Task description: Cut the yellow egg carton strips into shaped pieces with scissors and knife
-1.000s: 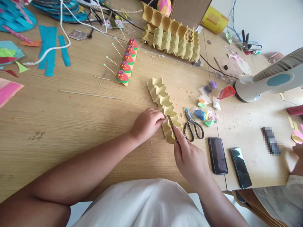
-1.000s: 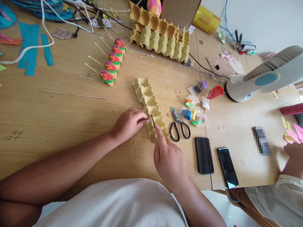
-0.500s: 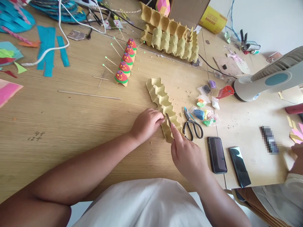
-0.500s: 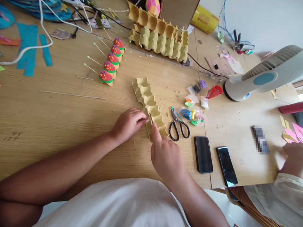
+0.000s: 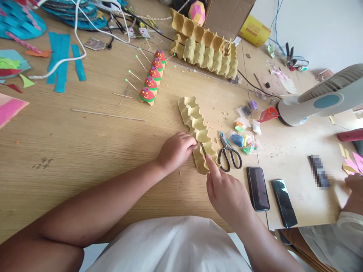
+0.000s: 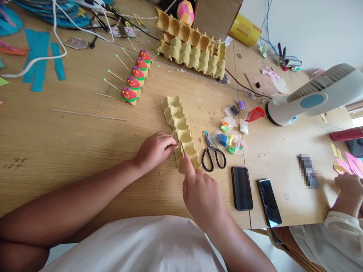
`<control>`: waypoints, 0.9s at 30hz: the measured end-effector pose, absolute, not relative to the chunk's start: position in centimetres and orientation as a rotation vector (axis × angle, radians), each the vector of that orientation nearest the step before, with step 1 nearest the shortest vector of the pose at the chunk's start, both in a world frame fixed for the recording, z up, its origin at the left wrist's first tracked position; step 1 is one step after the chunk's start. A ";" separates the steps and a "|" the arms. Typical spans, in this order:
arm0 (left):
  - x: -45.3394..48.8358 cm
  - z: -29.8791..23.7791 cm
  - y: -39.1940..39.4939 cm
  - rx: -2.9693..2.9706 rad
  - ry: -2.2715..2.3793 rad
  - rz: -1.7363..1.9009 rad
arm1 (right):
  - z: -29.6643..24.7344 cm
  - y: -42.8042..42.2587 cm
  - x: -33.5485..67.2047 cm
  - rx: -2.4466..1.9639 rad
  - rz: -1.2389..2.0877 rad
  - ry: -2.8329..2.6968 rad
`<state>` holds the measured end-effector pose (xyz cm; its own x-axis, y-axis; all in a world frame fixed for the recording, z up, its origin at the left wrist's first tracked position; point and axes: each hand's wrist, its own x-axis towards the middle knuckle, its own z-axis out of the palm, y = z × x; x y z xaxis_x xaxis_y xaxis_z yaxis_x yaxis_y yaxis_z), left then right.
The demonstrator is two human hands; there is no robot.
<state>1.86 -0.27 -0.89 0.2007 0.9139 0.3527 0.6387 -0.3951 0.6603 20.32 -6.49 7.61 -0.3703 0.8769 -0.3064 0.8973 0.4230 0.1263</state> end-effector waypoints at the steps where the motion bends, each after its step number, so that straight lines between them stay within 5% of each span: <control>1: 1.9 -0.9 -0.2 2.113 1.453 1.025 | 7.6 -6.5 20.3 1.522 -0.091 2.355; 27: 1.8 -1.0 -0.5 2.118 1.339 1.005 | 6.9 -7.8 20.2 1.630 -0.129 2.384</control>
<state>1.80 -0.52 -0.99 0.2680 0.9000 0.3438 0.5815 -0.4356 0.6871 20.16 -7.81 6.87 -0.3427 0.9044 -0.2541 0.9265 0.3701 0.0676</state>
